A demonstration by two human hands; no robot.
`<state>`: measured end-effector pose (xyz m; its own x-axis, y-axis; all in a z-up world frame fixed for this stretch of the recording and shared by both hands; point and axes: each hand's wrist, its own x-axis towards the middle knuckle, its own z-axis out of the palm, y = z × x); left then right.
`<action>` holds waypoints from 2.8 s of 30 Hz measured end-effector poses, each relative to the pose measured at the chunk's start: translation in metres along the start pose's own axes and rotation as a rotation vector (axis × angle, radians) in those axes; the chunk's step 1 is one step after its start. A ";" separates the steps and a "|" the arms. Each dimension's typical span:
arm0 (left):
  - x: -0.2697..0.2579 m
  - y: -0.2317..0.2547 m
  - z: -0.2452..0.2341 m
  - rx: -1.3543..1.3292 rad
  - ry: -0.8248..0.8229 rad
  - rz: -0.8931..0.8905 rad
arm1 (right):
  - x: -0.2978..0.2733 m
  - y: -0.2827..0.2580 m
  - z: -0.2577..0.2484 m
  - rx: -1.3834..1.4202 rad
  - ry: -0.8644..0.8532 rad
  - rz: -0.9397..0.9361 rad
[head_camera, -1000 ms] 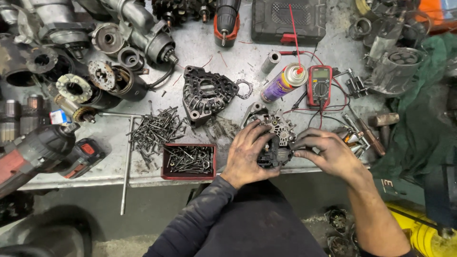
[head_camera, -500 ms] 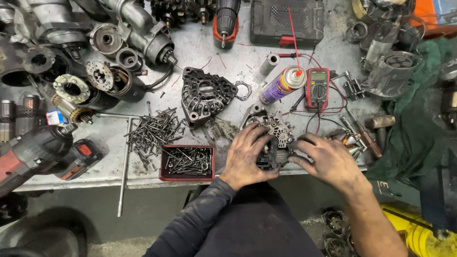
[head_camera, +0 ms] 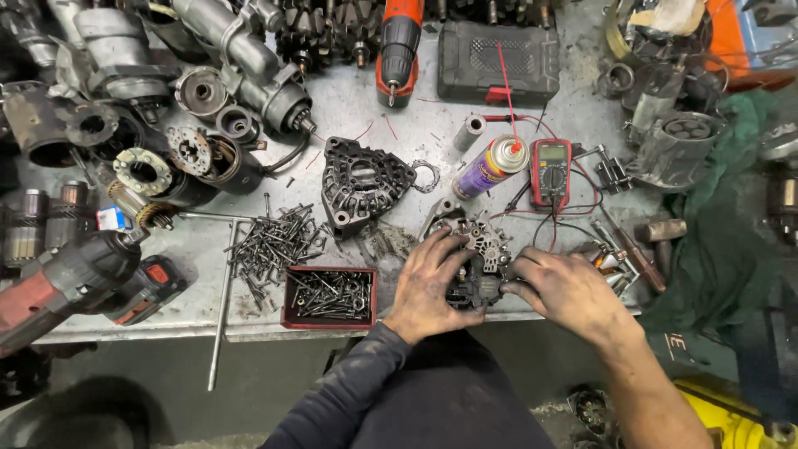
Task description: The person cleans a small mechanical component using a green cloth, wiping its surfaces thoroughly. They then place the component on a workbench and use a hammer to tap it into position.
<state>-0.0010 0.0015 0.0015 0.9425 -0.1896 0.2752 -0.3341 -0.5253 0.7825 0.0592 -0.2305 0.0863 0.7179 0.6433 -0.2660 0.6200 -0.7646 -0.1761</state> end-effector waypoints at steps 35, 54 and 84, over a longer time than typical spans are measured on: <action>0.007 -0.017 -0.022 -0.053 0.020 -0.052 | -0.018 0.055 0.042 0.971 0.539 0.597; 0.009 -0.037 -0.013 -0.241 -0.064 -0.095 | 0.082 -0.053 -0.015 0.413 -0.223 0.141; 0.001 -0.034 -0.007 -0.229 -0.099 -0.114 | 0.101 -0.075 -0.024 0.023 -0.273 -0.030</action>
<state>0.0120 0.0250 -0.0212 0.9654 -0.2257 0.1310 -0.2057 -0.3493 0.9142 0.0927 -0.1066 0.0957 0.5853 0.6338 -0.5056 0.6302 -0.7480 -0.2082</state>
